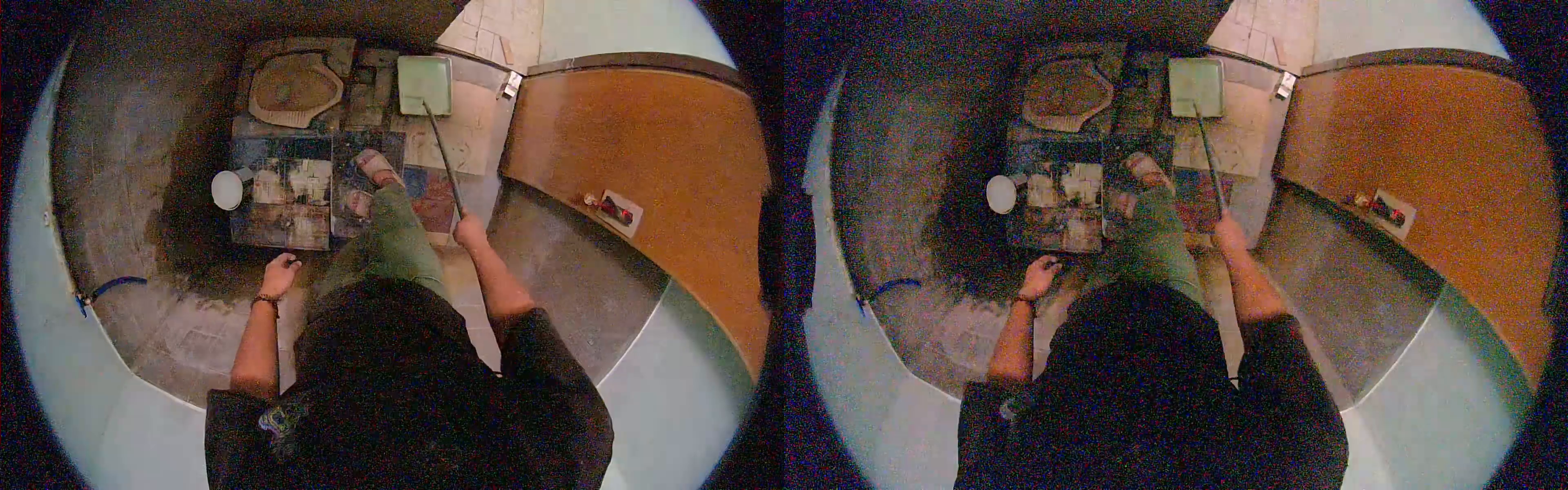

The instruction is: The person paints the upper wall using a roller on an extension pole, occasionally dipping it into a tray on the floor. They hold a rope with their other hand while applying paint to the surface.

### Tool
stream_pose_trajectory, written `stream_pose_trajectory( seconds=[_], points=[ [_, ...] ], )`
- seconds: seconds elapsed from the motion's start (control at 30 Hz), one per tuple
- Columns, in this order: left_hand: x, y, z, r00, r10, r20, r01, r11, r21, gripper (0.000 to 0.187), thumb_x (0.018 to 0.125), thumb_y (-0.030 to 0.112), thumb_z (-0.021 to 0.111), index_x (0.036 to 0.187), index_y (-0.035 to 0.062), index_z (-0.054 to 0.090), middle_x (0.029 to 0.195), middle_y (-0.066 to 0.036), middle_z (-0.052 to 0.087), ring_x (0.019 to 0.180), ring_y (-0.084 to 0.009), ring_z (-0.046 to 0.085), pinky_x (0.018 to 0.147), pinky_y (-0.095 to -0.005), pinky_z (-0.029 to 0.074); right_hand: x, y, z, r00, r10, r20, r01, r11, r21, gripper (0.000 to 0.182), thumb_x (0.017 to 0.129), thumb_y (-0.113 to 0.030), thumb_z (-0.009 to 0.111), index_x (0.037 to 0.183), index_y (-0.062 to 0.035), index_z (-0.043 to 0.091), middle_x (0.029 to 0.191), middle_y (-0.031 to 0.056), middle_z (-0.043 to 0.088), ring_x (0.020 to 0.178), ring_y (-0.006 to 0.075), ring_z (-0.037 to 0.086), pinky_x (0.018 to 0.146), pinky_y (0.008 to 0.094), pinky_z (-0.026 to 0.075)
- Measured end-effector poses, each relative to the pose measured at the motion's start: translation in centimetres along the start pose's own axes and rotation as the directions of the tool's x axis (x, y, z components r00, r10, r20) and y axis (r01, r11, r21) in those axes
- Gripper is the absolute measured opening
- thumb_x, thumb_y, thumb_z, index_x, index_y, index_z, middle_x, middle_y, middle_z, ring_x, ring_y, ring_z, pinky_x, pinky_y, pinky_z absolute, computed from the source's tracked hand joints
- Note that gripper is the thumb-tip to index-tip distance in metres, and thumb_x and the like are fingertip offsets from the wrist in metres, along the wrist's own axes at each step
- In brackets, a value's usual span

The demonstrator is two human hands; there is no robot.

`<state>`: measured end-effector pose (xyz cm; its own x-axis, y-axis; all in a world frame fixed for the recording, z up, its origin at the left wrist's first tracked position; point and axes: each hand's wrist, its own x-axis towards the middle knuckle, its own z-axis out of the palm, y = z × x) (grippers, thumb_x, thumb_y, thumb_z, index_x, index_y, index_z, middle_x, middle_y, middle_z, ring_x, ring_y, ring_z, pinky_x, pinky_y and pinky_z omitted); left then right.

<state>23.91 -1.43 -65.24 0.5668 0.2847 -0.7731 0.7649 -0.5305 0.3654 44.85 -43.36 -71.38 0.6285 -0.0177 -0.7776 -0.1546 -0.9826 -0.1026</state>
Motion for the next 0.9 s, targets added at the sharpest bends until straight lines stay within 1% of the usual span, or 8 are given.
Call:
stream_pose_trajectory(
  seconds=[0.1,0.3,0.4,0.5,0.6,0.67,0.77,0.9],
  points=[
    [-0.1,-0.1,-0.2,0.998,0.053,-0.037,-0.051,0.997,0.058,0.036,0.077,0.029,0.061,0.101,0.0018,0.059,0.088,-0.017,0.063,0.083,-0.028,0.061,0.075,-0.0352,0.046,0.9,-1.6,-0.6,0.999,-0.027,-0.028,0.028,0.999,0.043,0.038,0.078,-0.011,0.042,0.115,-0.0009,0.044,0.089,0.0299,0.058,0.087,0.0441,0.056,0.075,0.0491,0.045],
    [-0.5,3.8,-2.5,0.999,0.018,-0.044,-0.023,0.993,-0.114,0.033,0.079,0.026,0.06,0.1,0.0004,0.058,0.075,-0.011,0.064,0.071,-0.0247,0.061,0.069,-0.0327,0.047,-1.8,-2.3,0.4,0.988,-0.156,-0.016,0.157,0.988,0.015,0.038,0.081,-0.014,0.038,0.117,-0.0017,0.043,0.091,0.0303,0.057,0.088,0.0461,0.055,0.075,0.0499,0.045],
    [0.2,3.2,-1.8,0.998,-0.022,-0.056,0.016,0.994,-0.111,0.033,0.079,0.027,0.06,0.099,0.0014,0.059,0.076,-0.011,0.063,0.07,-0.024,0.06,0.067,-0.0336,0.046,-0.4,-2.9,0.4,0.993,-0.119,0.005,0.119,0.993,-0.018,0.036,0.082,-0.016,0.038,0.114,-0.0012,0.046,0.091,0.0316,0.056,0.087,0.0479,0.054,0.073,0.0501,0.045],
    [0.0,1.6,-0.2,0.973,0.126,-0.193,-0.152,0.98,-0.131,0.032,0.078,0.027,0.061,0.099,0.0023,0.06,0.078,-0.012,0.063,0.072,-0.0243,0.06,0.067,-0.0337,0.046,5.0,-3.2,0.0,1.0,0.001,-0.028,0.003,0.989,0.146,0.033,0.083,-0.019,0.04,0.107,-0.0006,0.051,0.091,0.0299,0.058,0.087,0.0469,0.055,0.072,0.0491,0.046],
    [-0.3,0.6,-0.1,0.993,0.045,-0.109,-0.055,0.995,-0.087,0.03,0.078,0.026,0.062,0.097,0.003,0.06,0.084,-0.014,0.063,0.078,-0.0249,0.06,0.072,-0.0329,0.047,7.6,-3.7,-1.7,0.996,-0.006,-0.086,0.023,0.979,0.203,0.03,0.081,-0.021,0.045,0.1,-0.0002,0.055,0.089,0.0285,0.059,0.085,0.0436,0.057,0.071,0.0477,0.047],
    [-1.8,1.3,-0.3,0.996,-0.063,-0.057,0.054,0.989,-0.138,0.03,0.078,0.025,0.062,0.098,0.0026,0.06,0.088,-0.015,0.062,0.081,-0.0258,0.059,0.076,-0.033,0.046,8.7,-3.0,-2.6,0.992,-0.106,-0.071,0.102,0.993,-0.062,0.028,0.079,-0.019,0.048,0.099,0.0004,0.056,0.087,0.0271,0.059,0.083,0.0407,0.059,0.069,0.0472,0.047],
    [-2.7,1.0,-0.3,0.995,-0.036,-0.088,0.025,0.993,-0.12,0.032,0.077,0.025,0.063,0.1,0.002,0.059,0.092,-0.015,0.063,0.083,-0.0254,0.06,0.077,-0.0334,0.046,9.8,-3.7,-3.5,0.973,-0.232,-0.015,0.221,0.943,-0.25,0.026,0.077,-0.017,0.05,0.096,0.0011,0.057,0.086,0.027,0.059,0.081,0.0393,0.06,0.068,0.0465,0.047],
    [-2.7,0.2,0.2,0.99,-0.112,-0.085,0.1,0.987,-0.129,0.031,0.078,0.024,0.063,0.1,0.0013,0.059,0.094,-0.013,0.063,0.085,-0.0232,0.06,0.077,-0.0326,0.046,10.6,-4.5,-2.7,0.973,-0.203,-0.111,0.201,0.979,-0.028,0.025,0.078,-0.016,0.049,0.095,0.0008,0.057,0.087,0.0257,0.06,0.08,0.0386,0.06,0.067,0.0463,0.047]
  ],
)
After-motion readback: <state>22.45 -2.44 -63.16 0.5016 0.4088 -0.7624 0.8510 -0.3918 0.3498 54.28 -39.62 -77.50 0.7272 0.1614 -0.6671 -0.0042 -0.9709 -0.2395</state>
